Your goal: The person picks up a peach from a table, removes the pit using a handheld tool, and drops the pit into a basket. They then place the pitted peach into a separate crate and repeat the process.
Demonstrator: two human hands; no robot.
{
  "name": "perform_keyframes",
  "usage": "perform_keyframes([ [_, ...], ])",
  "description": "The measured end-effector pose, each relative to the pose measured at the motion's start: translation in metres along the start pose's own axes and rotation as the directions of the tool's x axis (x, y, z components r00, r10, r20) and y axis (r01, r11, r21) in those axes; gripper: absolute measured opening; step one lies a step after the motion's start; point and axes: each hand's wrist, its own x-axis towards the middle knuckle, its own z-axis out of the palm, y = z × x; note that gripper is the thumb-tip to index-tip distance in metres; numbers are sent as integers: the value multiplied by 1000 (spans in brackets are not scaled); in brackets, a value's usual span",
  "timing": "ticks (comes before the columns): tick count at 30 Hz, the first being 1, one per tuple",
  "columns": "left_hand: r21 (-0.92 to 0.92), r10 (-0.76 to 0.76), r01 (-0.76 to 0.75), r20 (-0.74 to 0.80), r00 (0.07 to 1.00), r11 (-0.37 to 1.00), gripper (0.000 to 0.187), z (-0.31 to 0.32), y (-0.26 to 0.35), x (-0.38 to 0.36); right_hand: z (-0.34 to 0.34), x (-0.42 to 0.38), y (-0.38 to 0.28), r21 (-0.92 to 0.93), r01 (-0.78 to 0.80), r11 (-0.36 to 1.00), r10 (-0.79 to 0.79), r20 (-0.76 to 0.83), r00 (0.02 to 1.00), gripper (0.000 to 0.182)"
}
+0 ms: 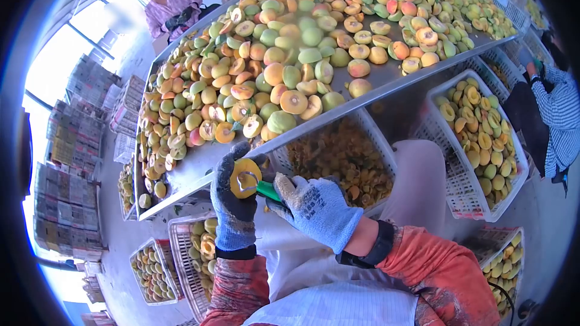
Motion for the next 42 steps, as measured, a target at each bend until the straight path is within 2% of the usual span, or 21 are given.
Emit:
perform_keyframes([
  [4,49,15,-15,-10,1000,999,40,5,12,-9,4,-4,-4,43,-6,999,6,2,1000,38],
  [5,-14,-46,46,-40,998,999,40,5,12,-11,6,-5,-2,259,-66,964,41,101,994,38],
  [6,-78,-107,102,-62,992,992,40,6,13,-11,-2,1,-8,454,-139,880,53,198,979,39],
  [7,-198,-143,128,-64,988,972,41,4,6,-12,-24,8,-8,614,-692,379,61,730,681,31],
  [12,-36,-269,266,-165,949,963,41,-47,26,-18,-15,-5,19,717,-695,54,123,686,717,20],
  [13,97,-315,338,-194,929,936,36,-81,20,-22,-11,-11,36,755,-641,139,221,607,763,21],
  [14,499,-105,166,-147,984,850,35,-156,-35,-20,-9,-17,53,776,-588,226,315,513,799,25],
  [15,518,-417,497,-272,867,696,40,-162,-16,-28,-16,-21,65,725,-648,234,385,543,746,27],
  [16,929,-381,249,-132,915,274,43,-179,-19,-31,-21,-25,75,663,-712,232,452,575,682,29],
  [18,934,-222,194,-130,966,301,45,-175,-31,-13,-15,-34,93,627,-734,259,485,573,661,32],
  [20,509,-194,235,-133,972,828,48,-137,-41,28,-5,-40,103,619,-713,331,499,526,688,33],
  [22,379,-198,212,-76,977,901,42,-68,-42,78,-3,-41,110,577,-688,441,488,488,723,34],
  [26,944,-100,-76,114,988,322,59,67,-41,145,-12,-40,114,483,-664,570,515,420,747,38],
  [28,944,-95,-266,288,953,193,69,92,-73,151,-14,-43,119,482,-690,541,546,423,723,38],
  [29,974,-65,-205,212,975,95,70,109,-86,144,-13,-46,123,483,-699,528,561,419,714,38],
  [32,855,8,-302,329,944,421,73,107,-90,131,-11,-53,128,499,-688,527,553,414,723,37],
  [34,796,65,-335,352,934,504,69,88,-86,128,-12,-48,124,569,-756,323,563,527,637,33],
  [36,626,334,-475,338,880,618,58,68,-77,130,-13,-45,114,609,-726,318,524,525,670,31],
  [38,-16,27,-27,-1,1000,999,49,44,-52,117,-15,-46,101,650,-700,297,501,518,694,29],
  [40,-542,-265,179,-83,961,821,42,1,-36,101,-17,-44,88,716,-665,213,498,507,704,27],
  [42,-784,-288,200,28,957,588,42,-10,-20,74,-18,-41,74,682,-673,287,466,515,720,28],
])
